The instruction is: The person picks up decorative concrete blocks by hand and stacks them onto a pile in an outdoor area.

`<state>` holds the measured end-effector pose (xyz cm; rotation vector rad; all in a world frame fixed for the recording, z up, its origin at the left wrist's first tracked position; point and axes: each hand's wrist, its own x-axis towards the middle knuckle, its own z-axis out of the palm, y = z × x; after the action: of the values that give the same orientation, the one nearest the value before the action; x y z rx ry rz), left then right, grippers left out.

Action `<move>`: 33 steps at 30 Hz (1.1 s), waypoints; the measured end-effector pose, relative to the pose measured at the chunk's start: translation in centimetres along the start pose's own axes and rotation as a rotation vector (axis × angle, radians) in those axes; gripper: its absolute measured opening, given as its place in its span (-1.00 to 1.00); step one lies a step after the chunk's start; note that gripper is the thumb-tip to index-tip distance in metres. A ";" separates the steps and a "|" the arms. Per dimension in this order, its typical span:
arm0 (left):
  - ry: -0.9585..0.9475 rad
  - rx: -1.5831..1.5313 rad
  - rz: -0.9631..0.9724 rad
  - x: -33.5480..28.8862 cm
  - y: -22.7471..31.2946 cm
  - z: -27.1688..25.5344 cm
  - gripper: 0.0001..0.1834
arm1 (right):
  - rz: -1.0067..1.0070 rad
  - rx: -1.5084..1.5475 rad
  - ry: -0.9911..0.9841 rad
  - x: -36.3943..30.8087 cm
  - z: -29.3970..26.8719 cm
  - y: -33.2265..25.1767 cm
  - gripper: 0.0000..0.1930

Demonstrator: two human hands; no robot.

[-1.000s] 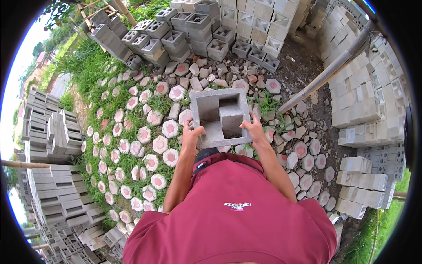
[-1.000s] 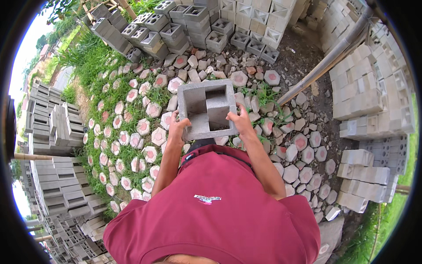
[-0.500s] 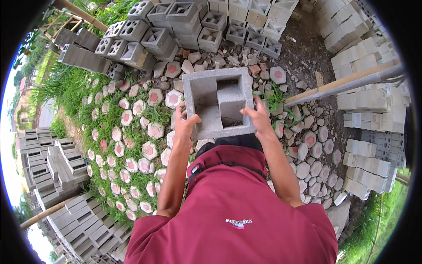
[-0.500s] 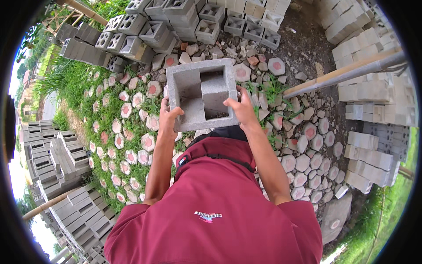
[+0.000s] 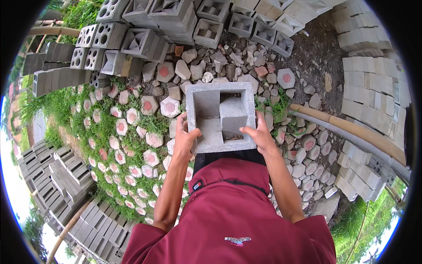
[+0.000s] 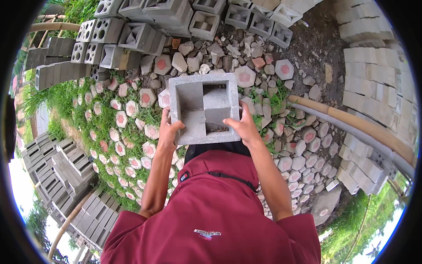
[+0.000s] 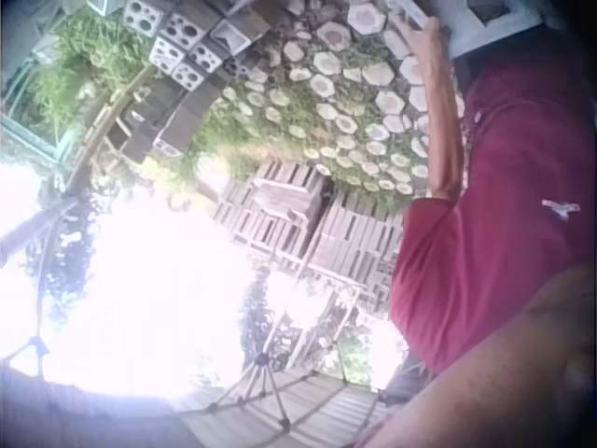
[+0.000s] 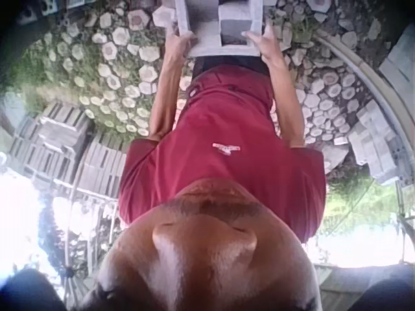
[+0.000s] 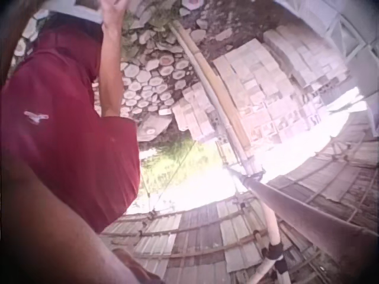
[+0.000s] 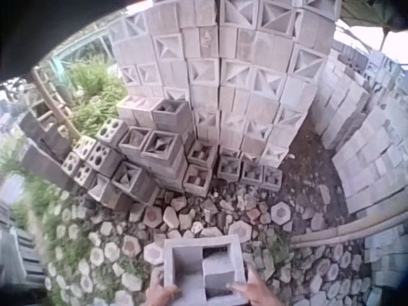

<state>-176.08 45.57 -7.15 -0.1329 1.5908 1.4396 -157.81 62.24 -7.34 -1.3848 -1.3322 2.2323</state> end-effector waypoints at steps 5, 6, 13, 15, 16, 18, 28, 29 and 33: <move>-0.039 0.005 -0.039 7.2 5.3 2.3 -0.25 | 0.006 -0.056 -0.068 7.0 -0.2 -5.1 -0.27; -0.046 0.044 -0.015 8.3 6.1 2.7 -0.24 | -0.023 -0.059 -0.081 7.9 -0.1 -5.7 -0.28; -0.113 0.075 0.103 19.6 12.8 6.2 -0.25 | -0.009 -0.374 -0.070 18.8 -1.3 -9.0 -0.41; -0.127 0.097 0.136 23.5 13.2 6.8 -0.23 | -0.002 -0.423 -0.085 21.9 -1.6 -9.3 -0.36; -0.147 0.151 0.098 25.4 13.9 7.0 -0.24 | -0.008 -0.361 -0.046 23.5 -1.1 -9.5 -0.38; -0.170 0.202 0.057 29.6 15.2 7.5 -0.24 | -0.013 -0.302 -0.004 26.4 -0.9 -10.2 -0.39; 0.016 0.430 0.028 49.9 19.1 10.6 -0.08 | 0.209 -0.215 0.227 46.3 0.9 -12.6 -0.47; 0.125 0.402 0.039 50.2 18.4 11.4 -0.08 | 0.173 -0.223 0.274 48.1 1.1 -12.9 -0.46; -0.079 -0.142 -0.413 54.2 15.2 14.5 -0.27 | -0.010 -0.296 0.382 57.4 0.5 -10.8 -0.42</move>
<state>-206.97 88.54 -31.22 -0.4551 1.3027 1.2141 -192.36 100.78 -34.40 -1.7843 -1.5564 1.6915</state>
